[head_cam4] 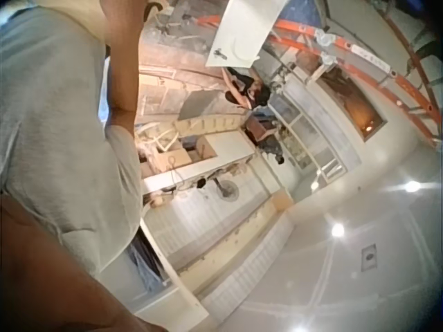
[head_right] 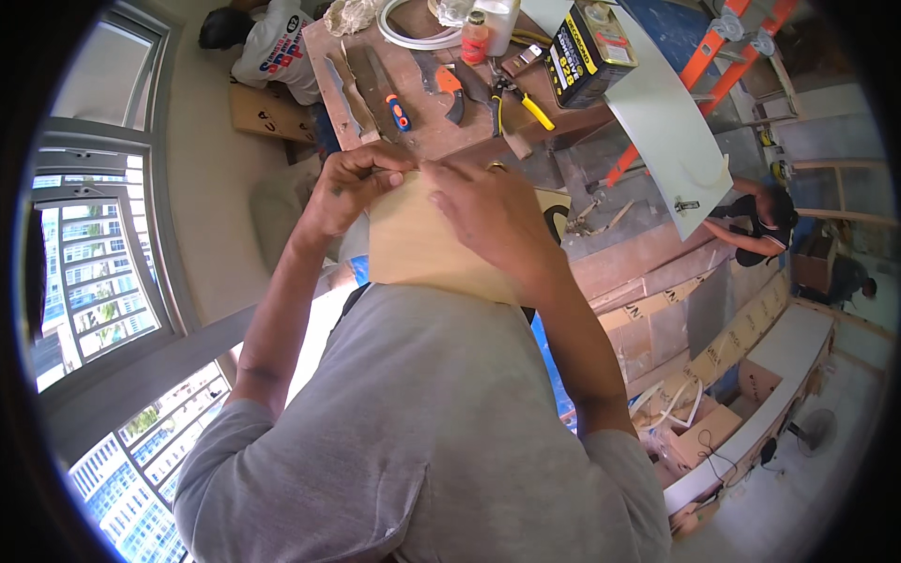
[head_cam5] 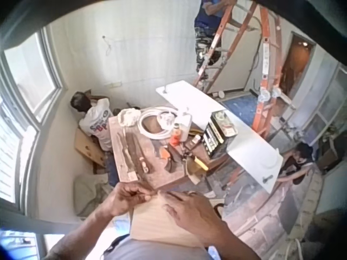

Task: The person prepares a small piece of laminate wood by using a file to smooth the edges and applying adhesive from a bottle, while checking the fit against another wooden component.

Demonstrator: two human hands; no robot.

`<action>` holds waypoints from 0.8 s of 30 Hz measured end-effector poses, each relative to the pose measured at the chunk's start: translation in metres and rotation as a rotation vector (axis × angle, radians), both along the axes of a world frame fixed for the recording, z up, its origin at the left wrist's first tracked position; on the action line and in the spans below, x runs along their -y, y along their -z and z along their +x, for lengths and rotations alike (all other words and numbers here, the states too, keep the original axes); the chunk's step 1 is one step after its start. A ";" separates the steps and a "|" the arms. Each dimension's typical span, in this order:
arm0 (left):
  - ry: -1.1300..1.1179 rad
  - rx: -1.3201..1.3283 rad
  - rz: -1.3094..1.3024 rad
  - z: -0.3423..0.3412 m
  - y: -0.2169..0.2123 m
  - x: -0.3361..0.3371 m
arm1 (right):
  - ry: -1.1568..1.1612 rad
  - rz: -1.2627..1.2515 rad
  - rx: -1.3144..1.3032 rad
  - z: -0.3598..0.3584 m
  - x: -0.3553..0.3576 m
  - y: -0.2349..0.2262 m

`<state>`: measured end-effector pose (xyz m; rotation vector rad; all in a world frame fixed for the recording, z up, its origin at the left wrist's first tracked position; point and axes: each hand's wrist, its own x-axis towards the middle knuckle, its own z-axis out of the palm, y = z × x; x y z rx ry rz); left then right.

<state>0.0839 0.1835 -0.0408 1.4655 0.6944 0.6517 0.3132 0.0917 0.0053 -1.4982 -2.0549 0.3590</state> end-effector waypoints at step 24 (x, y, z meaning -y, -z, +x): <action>-0.184 -0.094 -0.126 -0.021 -0.010 -0.001 | -0.080 -0.020 0.095 -0.015 -0.013 -0.003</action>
